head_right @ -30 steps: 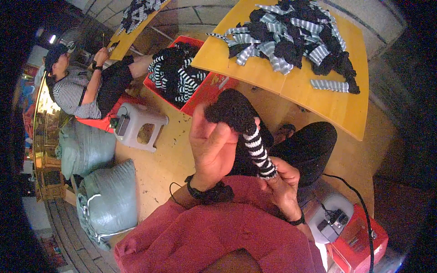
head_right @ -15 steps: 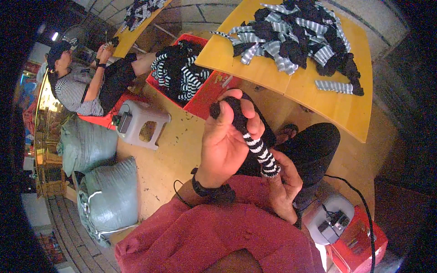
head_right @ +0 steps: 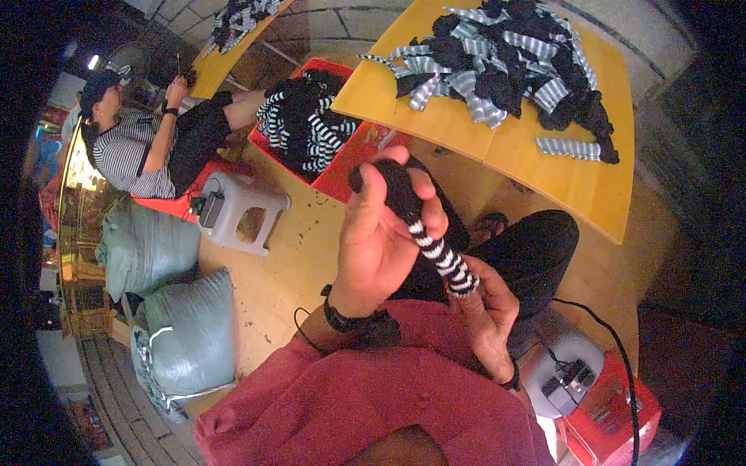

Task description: Assembling striped fabric sleeves onto black sock components using a guide rod in a textile workshop.

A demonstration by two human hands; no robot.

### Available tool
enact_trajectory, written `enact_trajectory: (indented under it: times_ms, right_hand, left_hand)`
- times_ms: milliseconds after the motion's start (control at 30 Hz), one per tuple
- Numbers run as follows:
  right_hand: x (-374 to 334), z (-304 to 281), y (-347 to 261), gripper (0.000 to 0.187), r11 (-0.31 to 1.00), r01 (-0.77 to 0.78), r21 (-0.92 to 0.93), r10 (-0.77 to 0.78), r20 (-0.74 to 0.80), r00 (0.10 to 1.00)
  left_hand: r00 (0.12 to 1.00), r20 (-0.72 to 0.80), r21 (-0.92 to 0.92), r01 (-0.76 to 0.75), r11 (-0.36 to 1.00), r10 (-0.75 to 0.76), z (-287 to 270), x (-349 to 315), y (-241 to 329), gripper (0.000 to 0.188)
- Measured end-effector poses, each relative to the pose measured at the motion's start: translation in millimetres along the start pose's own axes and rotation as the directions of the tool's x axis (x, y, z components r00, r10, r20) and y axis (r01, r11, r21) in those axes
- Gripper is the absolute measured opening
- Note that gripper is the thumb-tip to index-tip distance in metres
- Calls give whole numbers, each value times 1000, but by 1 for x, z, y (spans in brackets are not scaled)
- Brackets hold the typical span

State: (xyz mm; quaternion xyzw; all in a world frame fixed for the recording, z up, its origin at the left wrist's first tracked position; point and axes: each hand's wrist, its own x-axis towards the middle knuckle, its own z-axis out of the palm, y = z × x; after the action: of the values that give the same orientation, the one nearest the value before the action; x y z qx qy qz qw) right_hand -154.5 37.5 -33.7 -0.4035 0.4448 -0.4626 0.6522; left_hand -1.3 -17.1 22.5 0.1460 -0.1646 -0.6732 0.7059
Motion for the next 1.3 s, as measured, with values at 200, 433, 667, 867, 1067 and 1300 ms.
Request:
enact_trajectory:
  times_ms: [200, 433, 667, 867, 1067, 1300]
  right_hand:
    - [-2, -9, 1, 32, 813, 285, -507, -315, 28, 949]
    - [-1, -13, 2, 38, 755, 334, -565, -375, 47, 926]
    - [2, -21, 5, 38, 765, 379, -521, -364, 136, 922]
    - [2, -15, -3, 38, 973, -87, 213, 29, 260, 965]
    - [-11, -12, 11, 35, 965, 151, -217, -146, 37, 989]
    - [-7, -20, 8, 38, 743, 368, -560, -398, 73, 915]
  left_hand:
    - [988, 151, 207, -4, 978, -28, -4, 6, 0, 29]
    - [961, 107, 180, 234, 956, -255, -6, -6, -11, 27]
    - [913, 148, 266, 333, 905, -379, -4, -11, -11, 29]
    - [986, 151, 350, 14, 937, -71, 9, -14, -17, 34]
    - [996, 16, 262, -93, 960, 92, 9, -4, -1, 35]
    - [995, 55, 325, 60, 944, -82, 7, -6, 8, 35]
